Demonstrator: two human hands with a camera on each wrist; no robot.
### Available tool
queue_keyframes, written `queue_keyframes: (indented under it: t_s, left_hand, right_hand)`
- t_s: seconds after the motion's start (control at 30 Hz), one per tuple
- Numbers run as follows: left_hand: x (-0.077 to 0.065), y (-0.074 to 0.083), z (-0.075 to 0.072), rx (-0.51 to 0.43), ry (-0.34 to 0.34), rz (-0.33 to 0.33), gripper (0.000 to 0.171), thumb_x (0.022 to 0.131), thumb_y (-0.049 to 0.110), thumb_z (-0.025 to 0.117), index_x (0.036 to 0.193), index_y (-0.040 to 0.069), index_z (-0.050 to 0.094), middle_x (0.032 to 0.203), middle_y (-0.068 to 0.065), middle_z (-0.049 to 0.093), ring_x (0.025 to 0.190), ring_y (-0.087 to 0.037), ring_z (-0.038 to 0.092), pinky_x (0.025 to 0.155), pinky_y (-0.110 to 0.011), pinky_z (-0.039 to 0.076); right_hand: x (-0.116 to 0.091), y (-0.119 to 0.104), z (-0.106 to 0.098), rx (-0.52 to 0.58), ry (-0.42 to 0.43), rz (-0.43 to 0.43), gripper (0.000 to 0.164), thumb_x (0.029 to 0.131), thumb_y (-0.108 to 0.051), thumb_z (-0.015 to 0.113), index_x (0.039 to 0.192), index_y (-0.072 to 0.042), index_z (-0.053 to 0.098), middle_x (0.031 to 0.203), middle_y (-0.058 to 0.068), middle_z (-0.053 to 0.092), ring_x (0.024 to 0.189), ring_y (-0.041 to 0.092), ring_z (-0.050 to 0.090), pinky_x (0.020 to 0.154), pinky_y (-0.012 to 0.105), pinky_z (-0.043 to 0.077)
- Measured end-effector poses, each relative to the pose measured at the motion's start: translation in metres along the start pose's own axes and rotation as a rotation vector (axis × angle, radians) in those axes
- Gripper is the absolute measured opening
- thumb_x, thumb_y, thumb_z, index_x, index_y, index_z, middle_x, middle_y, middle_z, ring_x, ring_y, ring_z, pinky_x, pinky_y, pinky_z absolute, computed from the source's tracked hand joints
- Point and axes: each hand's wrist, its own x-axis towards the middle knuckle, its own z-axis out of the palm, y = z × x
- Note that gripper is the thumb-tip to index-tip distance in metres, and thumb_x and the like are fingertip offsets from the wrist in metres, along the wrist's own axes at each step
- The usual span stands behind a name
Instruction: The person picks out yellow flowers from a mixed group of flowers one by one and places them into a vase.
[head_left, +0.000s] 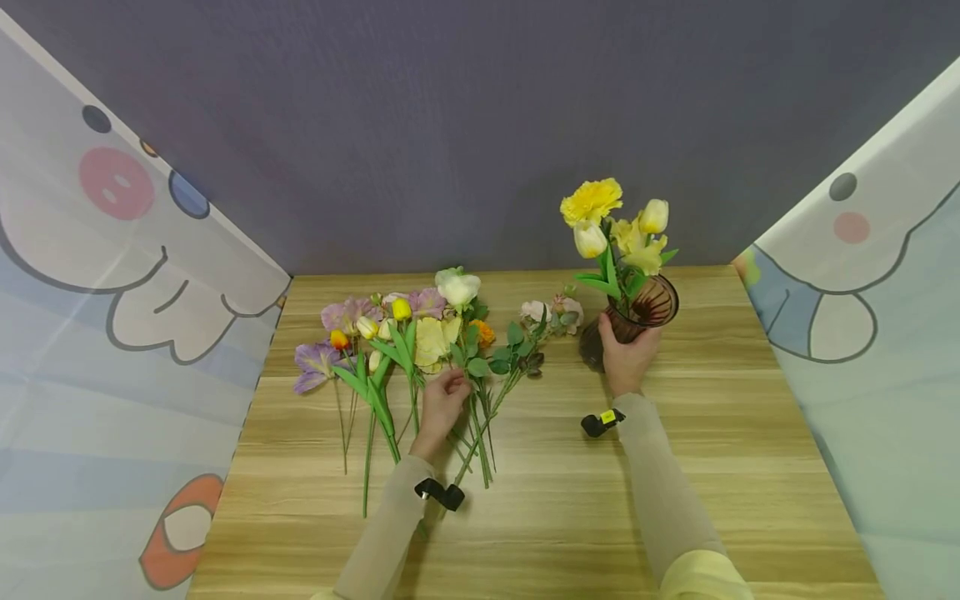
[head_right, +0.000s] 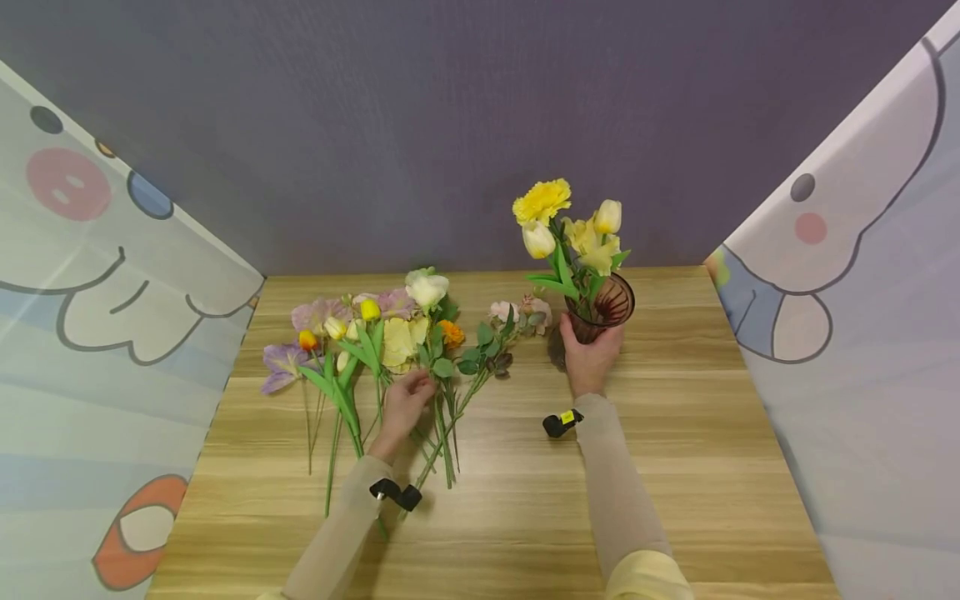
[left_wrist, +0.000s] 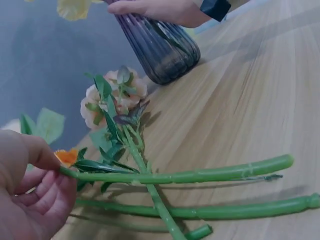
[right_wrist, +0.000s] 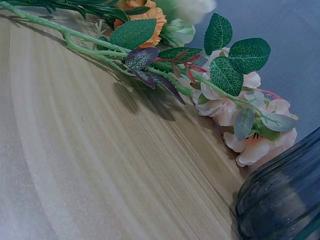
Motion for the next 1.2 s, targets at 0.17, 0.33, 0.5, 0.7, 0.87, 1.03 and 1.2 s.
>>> queue_keyframes:
  t_s: [0.17,0.33,0.5,0.7,0.87,1.03,1.2]
  left_hand:
    - [0.000,0.012,0.001,-0.070,-0.004,0.063,0.032,0.093,0.006,0.065,0.122,-0.006,0.064,0.108,-0.019,0.067,0.088,-0.017,0.066,0.069,-0.020,0.053]
    - [0.001,0.038,0.002,-0.143,0.010,0.155,0.032,0.094,0.008,0.065,0.123,-0.007,0.062,0.111,-0.022,0.066,0.086,-0.008,0.063,0.072,-0.017,0.052]
    - [-0.005,0.080,0.004,-0.216,0.062,0.289,0.025,0.092,-0.002,0.063,0.114,-0.013,0.063,0.101,-0.023,0.067,0.083,-0.004,0.063,0.074,-0.017,0.054]
    - [-0.001,0.115,0.014,-0.392,0.133,0.477,0.015,0.091,-0.007,0.060,0.103,-0.015,0.060,0.089,-0.014,0.066,0.080,-0.008,0.065,0.071,-0.019,0.055]
    - [0.010,0.143,0.023,-0.489,0.193,0.664,0.010,0.089,-0.004,0.059,0.094,-0.012,0.057,0.084,-0.002,0.066,0.074,-0.008,0.064,0.071,-0.023,0.054]
    - [0.014,0.185,0.033,-0.601,0.173,0.814,0.016,0.086,-0.009,0.059,0.100,-0.017,0.059,0.090,-0.024,0.069,0.080,-0.009,0.067,0.078,-0.035,0.057]
    - [0.020,0.212,0.046,-0.617,0.119,0.899,0.026,0.087,-0.011,0.060,0.110,-0.023,0.056,0.096,-0.044,0.060,0.086,-0.007,0.068,0.079,-0.042,0.058]
  right_hand:
    - [-0.001,0.000,0.001,0.005,0.018,0.002,0.063,0.078,-0.011,0.082,0.132,0.002,0.053,0.126,0.020,0.058,0.119,0.028,0.054,0.106,0.037,0.040]
    - [0.000,0.000,0.001,0.017,0.019,0.010,0.063,0.077,-0.011,0.082,0.131,0.003,0.053,0.126,0.019,0.058,0.120,0.027,0.054,0.106,0.036,0.040]
    - [0.002,0.000,0.000,0.031,0.003,0.003,0.064,0.078,-0.010,0.081,0.132,0.003,0.052,0.127,0.017,0.058,0.121,0.027,0.054,0.106,0.036,0.040]
    - [0.001,-0.001,-0.001,0.026,-0.005,-0.009,0.063,0.078,-0.010,0.081,0.131,0.008,0.051,0.126,0.019,0.059,0.119,0.027,0.055,0.105,0.035,0.040]
    - [0.001,-0.001,-0.001,0.031,-0.011,-0.010,0.063,0.079,-0.009,0.081,0.131,0.011,0.050,0.126,0.021,0.058,0.119,0.027,0.055,0.105,0.034,0.040]
    - [0.001,-0.001,0.000,0.046,0.004,-0.006,0.064,0.077,-0.006,0.081,0.130,0.011,0.050,0.125,0.020,0.058,0.118,0.026,0.055,0.105,0.034,0.041]
    - [0.001,-0.001,0.000,0.032,0.010,-0.006,0.065,0.077,-0.007,0.082,0.130,0.012,0.050,0.124,0.022,0.058,0.118,0.026,0.055,0.105,0.035,0.040]
